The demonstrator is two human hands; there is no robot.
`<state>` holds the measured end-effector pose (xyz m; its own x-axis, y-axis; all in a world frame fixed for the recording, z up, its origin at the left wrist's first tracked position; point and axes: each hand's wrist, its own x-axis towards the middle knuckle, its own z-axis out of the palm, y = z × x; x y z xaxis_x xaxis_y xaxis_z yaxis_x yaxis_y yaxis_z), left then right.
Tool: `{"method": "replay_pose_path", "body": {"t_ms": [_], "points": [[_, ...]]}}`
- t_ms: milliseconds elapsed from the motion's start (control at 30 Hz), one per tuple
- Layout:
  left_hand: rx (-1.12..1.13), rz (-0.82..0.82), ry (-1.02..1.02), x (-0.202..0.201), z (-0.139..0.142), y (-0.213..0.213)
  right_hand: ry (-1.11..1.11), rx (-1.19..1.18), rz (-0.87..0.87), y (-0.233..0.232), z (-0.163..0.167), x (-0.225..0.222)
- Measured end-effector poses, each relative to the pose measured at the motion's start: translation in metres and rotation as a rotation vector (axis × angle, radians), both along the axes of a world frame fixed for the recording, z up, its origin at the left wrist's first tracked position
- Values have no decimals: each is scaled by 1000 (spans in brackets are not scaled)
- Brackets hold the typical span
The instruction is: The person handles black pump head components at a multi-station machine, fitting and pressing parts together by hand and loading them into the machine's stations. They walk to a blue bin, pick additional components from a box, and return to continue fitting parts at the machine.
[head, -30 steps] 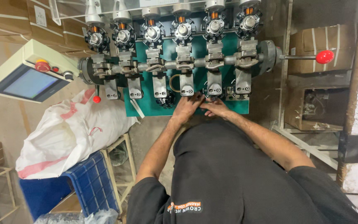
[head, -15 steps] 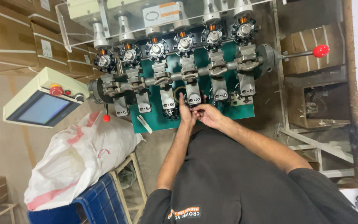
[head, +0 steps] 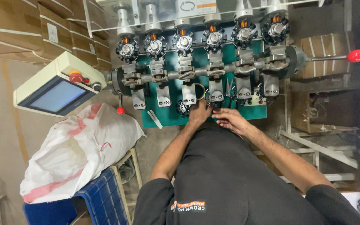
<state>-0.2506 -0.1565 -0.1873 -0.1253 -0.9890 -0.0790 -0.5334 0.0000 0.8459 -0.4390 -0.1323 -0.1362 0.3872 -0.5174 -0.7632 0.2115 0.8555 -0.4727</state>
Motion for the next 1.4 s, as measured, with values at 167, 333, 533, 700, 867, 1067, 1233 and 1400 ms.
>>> {"method": "replay_pose_path", "body": {"t_ms": [167, 333, 533, 700, 867, 1067, 1233, 1400], "points": [[115, 30, -414, 62, 17, 2, 148, -21, 165, -5, 1, 20], [159, 239, -30, 66, 30, 8, -157, 340, 167, -26, -4, 69], [239, 616, 1429, 51, 16, 5, -414, 379, -142, -17, -19, 83], [312, 736, 1469, 44, 20, -12, -357, 289, -242, -13, -17, 89], [558, 524, 1586, 38, 35, -14, -205, 87, -359, -16, 1, 102], [642, 283, 1637, 44, 38, -15, -127, 12, -460, -6, 12, 123], [729, 243, 1511, 61, 30, -11, -146, 94, -573, 2, 7, 134], [705, 193, 1554, 71, 30, -11, -131, 101, -612, 2, -1, 141]]}}
